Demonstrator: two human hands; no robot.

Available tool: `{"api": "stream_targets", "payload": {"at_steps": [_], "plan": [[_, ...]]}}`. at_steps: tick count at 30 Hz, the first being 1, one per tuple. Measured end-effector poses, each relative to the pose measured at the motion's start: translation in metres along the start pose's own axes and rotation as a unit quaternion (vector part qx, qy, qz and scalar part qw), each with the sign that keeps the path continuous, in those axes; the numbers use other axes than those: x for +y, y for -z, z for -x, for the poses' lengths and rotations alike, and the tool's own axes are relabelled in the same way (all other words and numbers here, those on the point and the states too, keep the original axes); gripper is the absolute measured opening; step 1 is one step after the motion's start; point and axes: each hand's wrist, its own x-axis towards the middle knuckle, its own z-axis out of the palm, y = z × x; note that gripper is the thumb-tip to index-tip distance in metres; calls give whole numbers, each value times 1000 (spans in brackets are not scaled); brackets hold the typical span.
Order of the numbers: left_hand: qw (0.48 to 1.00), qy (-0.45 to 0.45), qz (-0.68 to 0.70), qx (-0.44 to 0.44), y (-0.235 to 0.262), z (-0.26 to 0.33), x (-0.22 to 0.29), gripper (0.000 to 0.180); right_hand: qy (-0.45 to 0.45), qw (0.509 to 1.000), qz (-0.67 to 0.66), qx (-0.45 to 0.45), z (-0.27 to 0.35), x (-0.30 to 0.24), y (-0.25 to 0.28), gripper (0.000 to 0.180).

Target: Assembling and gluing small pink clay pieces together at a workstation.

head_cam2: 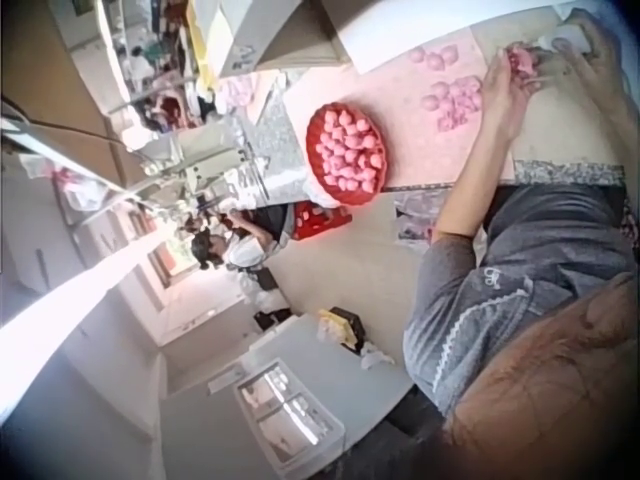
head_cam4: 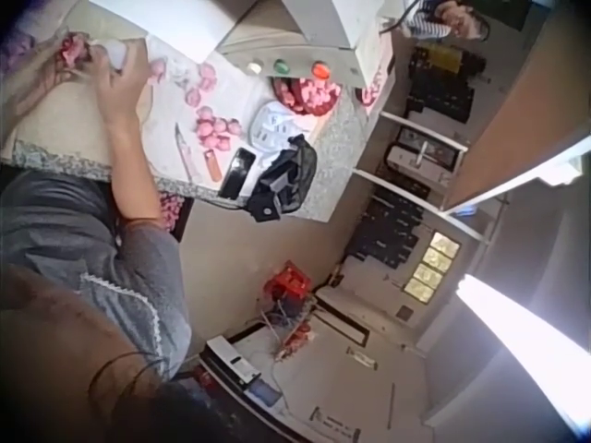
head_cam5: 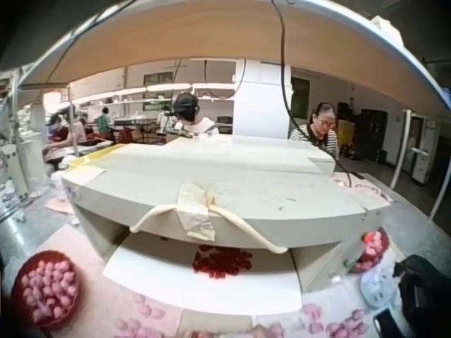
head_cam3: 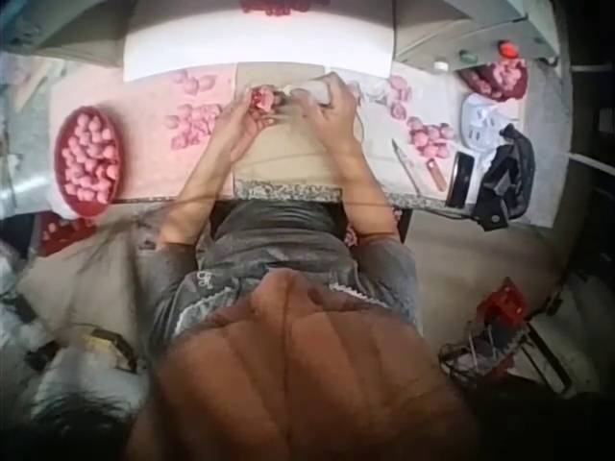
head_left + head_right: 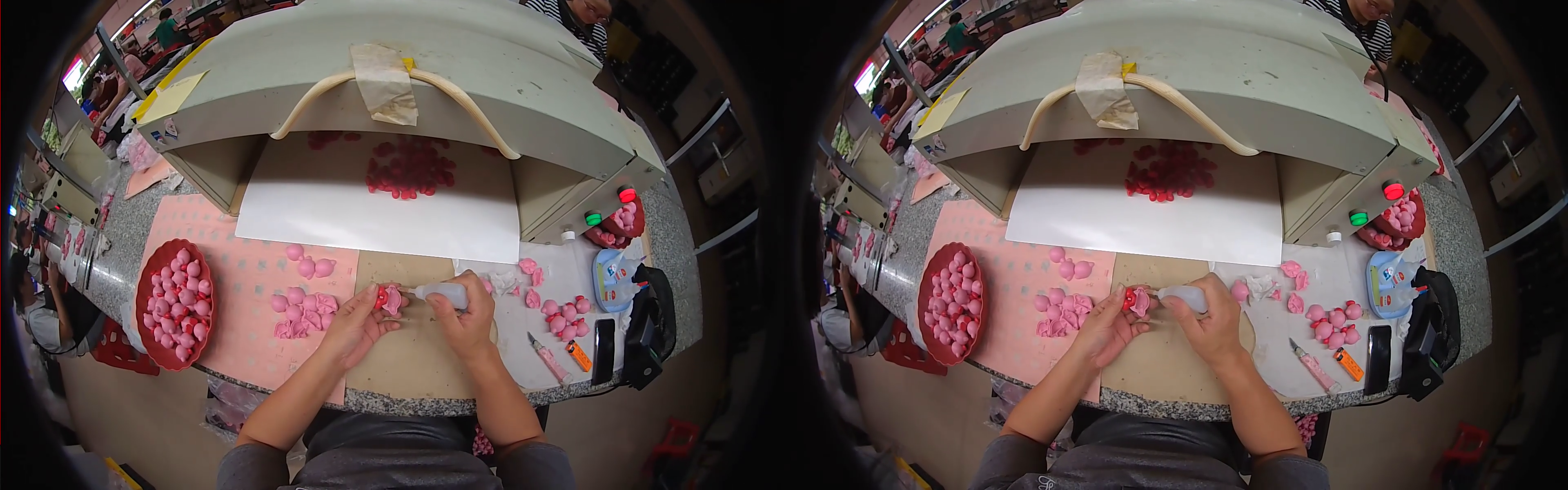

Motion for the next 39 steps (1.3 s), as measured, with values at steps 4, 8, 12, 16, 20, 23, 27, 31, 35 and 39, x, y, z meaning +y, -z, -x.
{"api": "stream_targets", "payload": {"at_steps": [4,8,12,16,20,23,27,31,35,39], "plan": [[1000,2,0,7,-2,0,0,34,20,1000,10,14,-1,0,0,21],[1000,3,2,3,0,0,-1,34,4,1000,8,4,-1,-1,0,22],[1000,2,4,-2,2,-1,-1,35,3,1000,-1,8,-1,0,-1,22],[1000,6,7,0,0,0,0,35,7,1000,5,18,-1,-1,0,23],[1000,3,2,0,0,1,1,37,1,1000,9,9,-1,-2,0,23],[1000,1,-2,-3,0,1,1,37,12,1000,11,10,-1,-3,0,22],[1000,-8,-9,-12,-1,2,1,37,32,999,13,15,-1,-3,0,23],[1000,-7,-19,-7,-1,1,0,36,37,999,19,7,1,0,2,23],[1000,-10,-18,-21,1,2,1,36,45,999,23,12,0,0,2,23],[999,-15,-10,-36,-1,2,2,38,49,998,25,18,0,0,3,23]]}}
